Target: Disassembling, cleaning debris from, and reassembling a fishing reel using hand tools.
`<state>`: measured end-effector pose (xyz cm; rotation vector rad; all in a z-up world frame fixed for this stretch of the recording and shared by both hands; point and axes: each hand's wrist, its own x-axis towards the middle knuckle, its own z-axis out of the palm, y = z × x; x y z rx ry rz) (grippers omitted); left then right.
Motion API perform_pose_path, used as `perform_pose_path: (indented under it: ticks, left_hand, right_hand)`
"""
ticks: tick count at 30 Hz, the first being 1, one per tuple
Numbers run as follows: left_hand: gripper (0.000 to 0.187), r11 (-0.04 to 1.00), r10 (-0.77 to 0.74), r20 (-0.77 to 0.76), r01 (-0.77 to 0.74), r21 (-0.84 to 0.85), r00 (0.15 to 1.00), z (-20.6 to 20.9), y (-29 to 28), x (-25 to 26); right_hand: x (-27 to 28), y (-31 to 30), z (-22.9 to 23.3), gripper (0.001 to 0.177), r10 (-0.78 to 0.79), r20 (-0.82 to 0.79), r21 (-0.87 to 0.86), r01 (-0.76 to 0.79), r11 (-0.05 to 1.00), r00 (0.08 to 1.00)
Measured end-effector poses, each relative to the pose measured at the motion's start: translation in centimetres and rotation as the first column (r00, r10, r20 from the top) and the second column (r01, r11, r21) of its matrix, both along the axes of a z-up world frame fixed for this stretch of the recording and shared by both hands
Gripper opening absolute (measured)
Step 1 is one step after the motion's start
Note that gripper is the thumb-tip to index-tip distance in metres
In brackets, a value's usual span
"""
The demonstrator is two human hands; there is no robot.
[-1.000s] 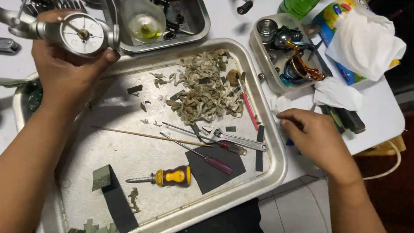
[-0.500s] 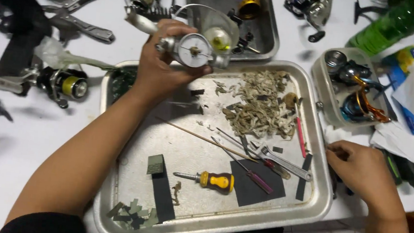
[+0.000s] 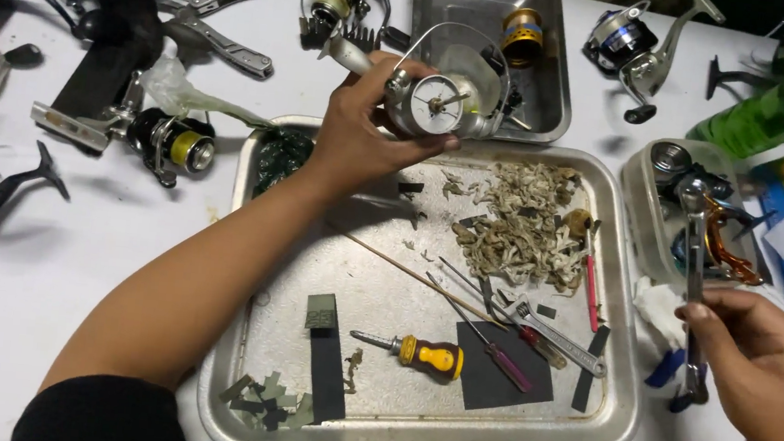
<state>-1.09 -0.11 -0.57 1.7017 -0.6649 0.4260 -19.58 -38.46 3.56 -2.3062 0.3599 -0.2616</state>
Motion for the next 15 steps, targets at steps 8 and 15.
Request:
perform_pose_path:
  ticks: [8,15]
  left_hand:
    - [0.065,0.999,-0.013,-0.058,0.016,0.041,0.998,-0.3,-0.3,-0.1]
    - [0.088,0.995,0.065,-0.034,-0.062,0.074,0.997,-0.7,-0.2,-0.1]
  right_hand:
    - [2.8,2.4,-0.3,0.021,0.139,0.167,0.5,-0.205,0.841,0.976]
    - [4.7,4.9,-0.9,0.014,0.213,0.221,0.471,-0.296,0.831,0.952]
